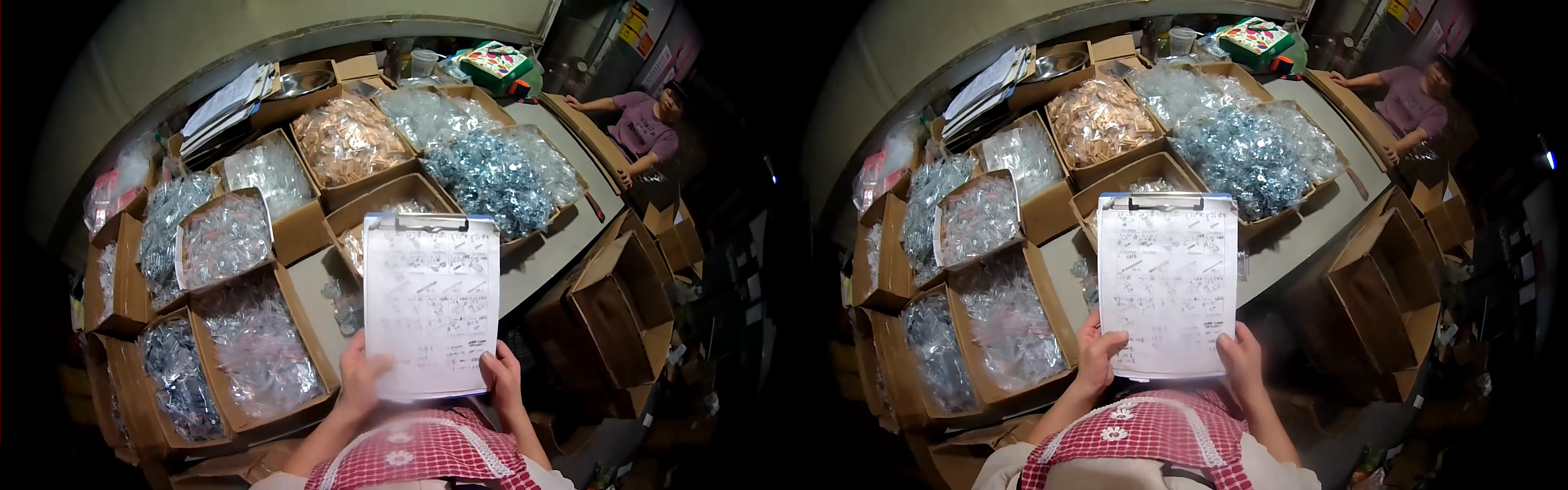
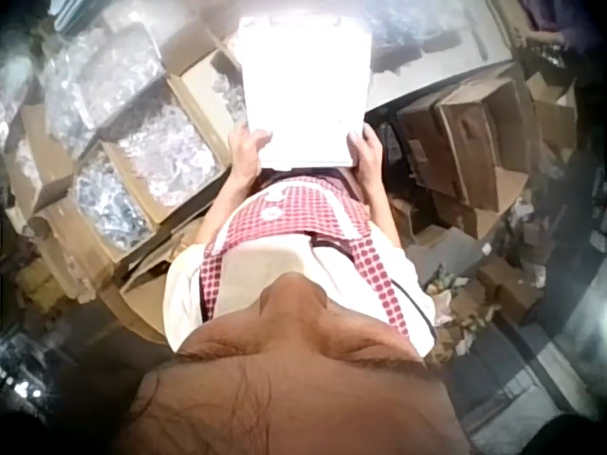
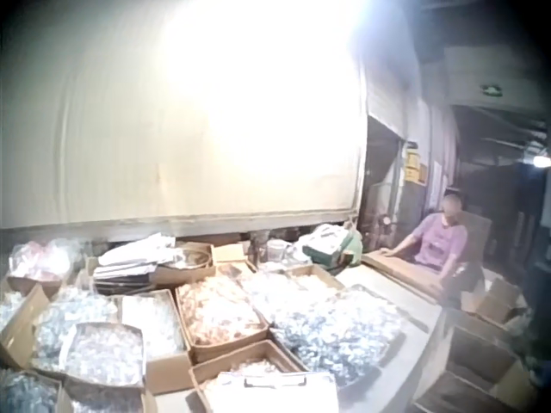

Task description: The person holds a clipboard with a list and picks up small hardware parts from various boxes to count them and verify inventory.

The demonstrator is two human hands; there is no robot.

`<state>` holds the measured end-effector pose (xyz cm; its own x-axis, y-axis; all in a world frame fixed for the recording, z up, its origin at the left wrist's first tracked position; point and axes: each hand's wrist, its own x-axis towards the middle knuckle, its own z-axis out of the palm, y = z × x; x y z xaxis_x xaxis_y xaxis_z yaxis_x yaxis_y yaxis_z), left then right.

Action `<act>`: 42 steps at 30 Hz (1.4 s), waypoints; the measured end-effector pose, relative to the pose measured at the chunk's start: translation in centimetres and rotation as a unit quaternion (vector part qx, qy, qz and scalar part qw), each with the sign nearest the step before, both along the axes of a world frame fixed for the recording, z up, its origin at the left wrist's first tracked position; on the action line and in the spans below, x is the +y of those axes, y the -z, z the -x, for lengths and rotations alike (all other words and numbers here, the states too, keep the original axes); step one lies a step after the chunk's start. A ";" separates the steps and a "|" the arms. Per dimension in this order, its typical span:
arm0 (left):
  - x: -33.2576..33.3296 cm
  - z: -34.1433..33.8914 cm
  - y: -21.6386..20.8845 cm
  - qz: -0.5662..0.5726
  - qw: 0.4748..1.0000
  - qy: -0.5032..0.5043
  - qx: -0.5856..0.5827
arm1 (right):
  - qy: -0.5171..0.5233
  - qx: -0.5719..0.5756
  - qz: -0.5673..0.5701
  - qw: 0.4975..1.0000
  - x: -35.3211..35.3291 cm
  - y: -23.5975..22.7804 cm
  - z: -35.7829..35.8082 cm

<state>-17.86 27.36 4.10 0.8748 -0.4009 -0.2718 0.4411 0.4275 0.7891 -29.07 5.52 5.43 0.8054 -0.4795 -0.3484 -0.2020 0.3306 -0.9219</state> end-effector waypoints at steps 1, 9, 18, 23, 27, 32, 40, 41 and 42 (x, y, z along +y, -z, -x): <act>0.1 -0.3 0.0 0.006 1.000 -0.006 -0.001 | -0.013 0.015 0.006 1.000 0.0 -0.2 0.3; 0.1 -1.6 -0.4 0.028 0.999 -0.027 -0.003 | -0.065 -0.021 -0.018 0.998 1.5 -1.3 0.7; -1.6 -2.1 -4.0 0.040 0.994 -0.001 -0.105 | -0.075 -0.082 -0.028 0.993 -4.1 -5.8 -3.6; -1.6 -3.3 -4.4 -0.055 0.984 0.017 -0.169 | -0.095 -0.129 -0.043 0.986 -10.2 -8.1 -8.7; -3.1 -3.5 -3.9 -0.088 0.984 -0.038 -0.151 | -0.110 -0.114 -0.015 0.987 -15.6 -11.5 -12.9; -6.8 -4.0 -1.1 -0.109 0.984 -0.107 -0.092 | -0.122 -0.157 -0.039 0.979 -22.1 -12.8 -17.4; -15.5 -6.0 -0.8 -0.076 0.978 -0.169 -0.099 | -0.118 -0.132 -0.079 0.981 -28.2 -12.0 -21.7; -16.2 -6.0 -0.6 -0.087 0.975 -0.174 -0.109 | -0.123 -0.124 -0.068 0.982 -29.3 -11.5 -22.2; -16.8 -6.1 -0.3 -0.084 0.975 -0.176 -0.104 | -0.124 -0.120 -0.065 0.983 -30.2 -11.1 -22.6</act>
